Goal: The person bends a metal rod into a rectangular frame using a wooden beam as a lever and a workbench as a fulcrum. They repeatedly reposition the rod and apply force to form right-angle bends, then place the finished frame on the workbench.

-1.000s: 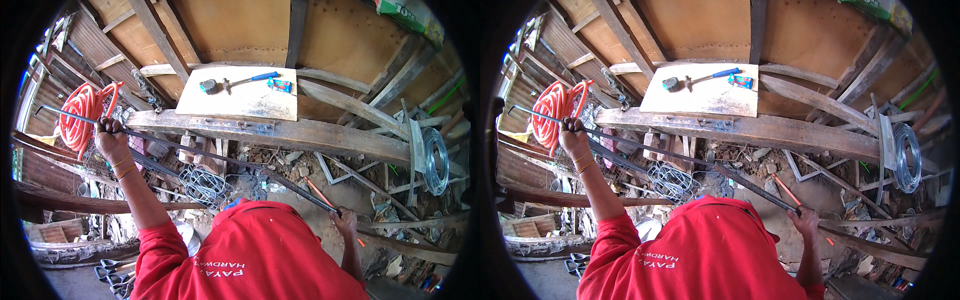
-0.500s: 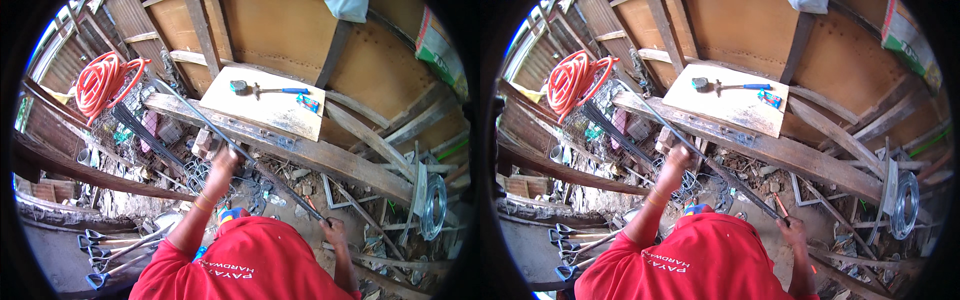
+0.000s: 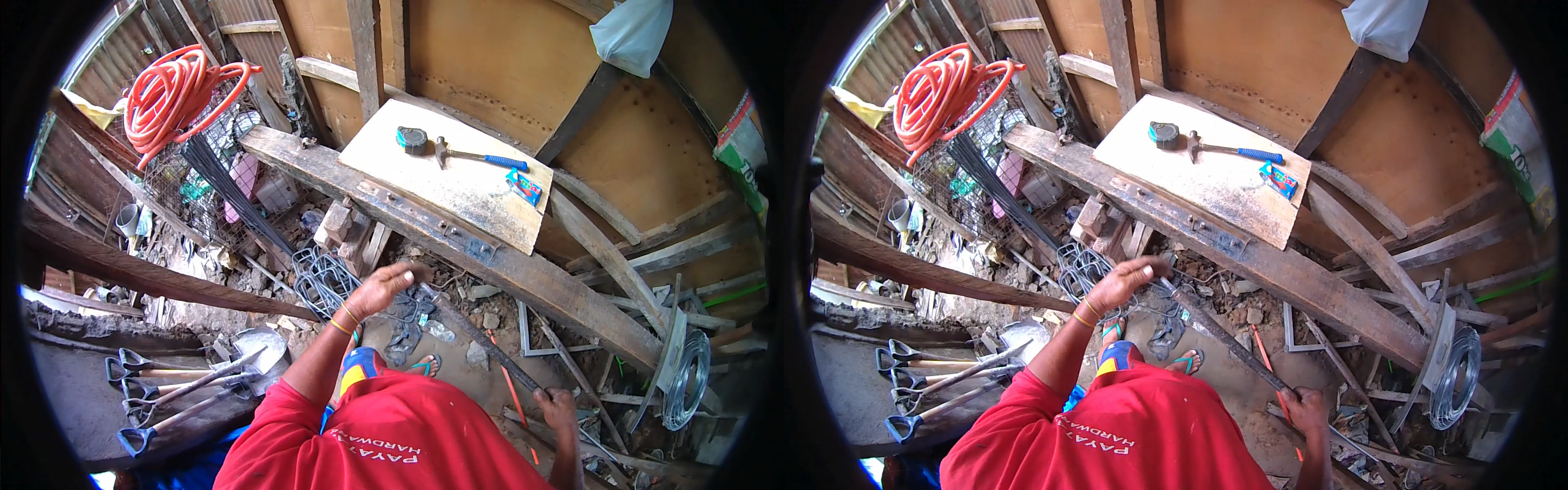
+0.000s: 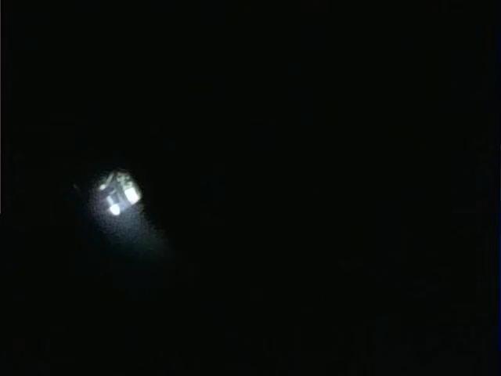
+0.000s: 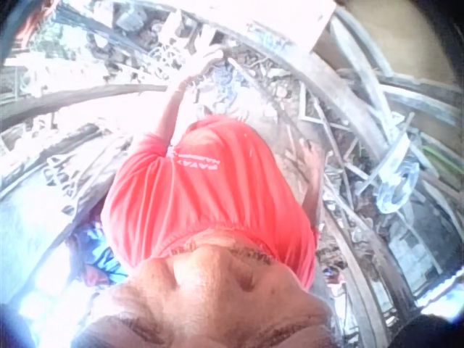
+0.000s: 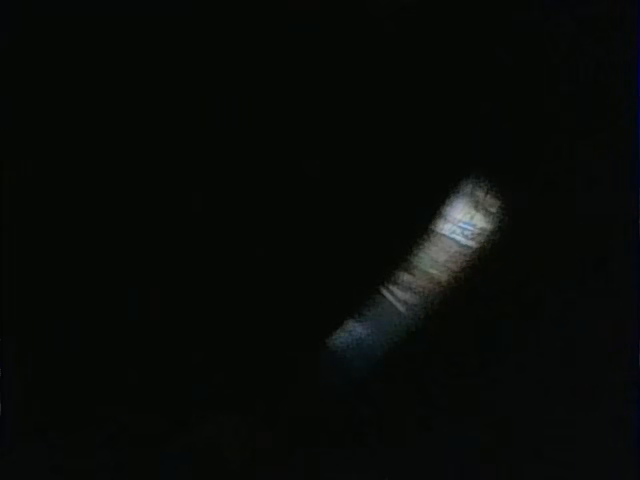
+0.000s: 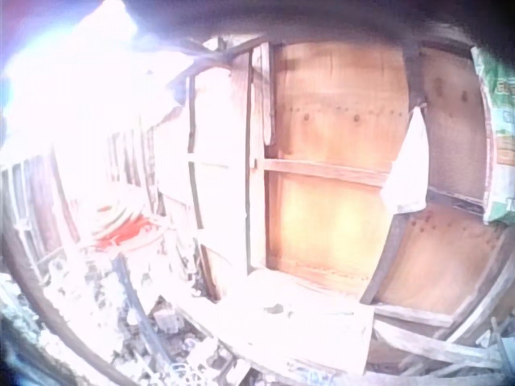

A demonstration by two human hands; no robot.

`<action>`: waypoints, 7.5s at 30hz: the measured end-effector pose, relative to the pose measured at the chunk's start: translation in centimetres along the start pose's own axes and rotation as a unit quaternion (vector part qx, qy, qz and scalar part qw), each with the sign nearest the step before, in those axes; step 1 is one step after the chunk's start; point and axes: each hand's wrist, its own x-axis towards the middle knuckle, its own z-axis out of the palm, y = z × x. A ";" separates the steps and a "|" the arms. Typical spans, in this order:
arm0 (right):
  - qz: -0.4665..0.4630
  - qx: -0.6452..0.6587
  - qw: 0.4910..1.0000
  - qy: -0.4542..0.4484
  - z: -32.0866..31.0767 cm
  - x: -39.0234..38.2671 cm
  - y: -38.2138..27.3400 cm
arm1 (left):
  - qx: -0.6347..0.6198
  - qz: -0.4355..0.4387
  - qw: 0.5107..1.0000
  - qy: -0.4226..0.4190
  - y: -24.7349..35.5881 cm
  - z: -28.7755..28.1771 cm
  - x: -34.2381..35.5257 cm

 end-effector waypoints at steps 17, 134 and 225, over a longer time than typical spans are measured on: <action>-0.056 -0.156 0.979 0.119 -10.7 12.7 -11.1 | 0.280 -0.055 0.880 0.380 1.6 -12.1 8.5; 0.325 -0.062 0.824 0.459 22.4 -4.4 -1.3 | 0.498 0.343 0.739 -0.296 -8.1 24.0 4.3; 0.279 0.566 0.775 -0.036 37.7 -18.1 -23.2 | 0.008 -0.392 0.908 -0.149 -6.7 -16.4 2.0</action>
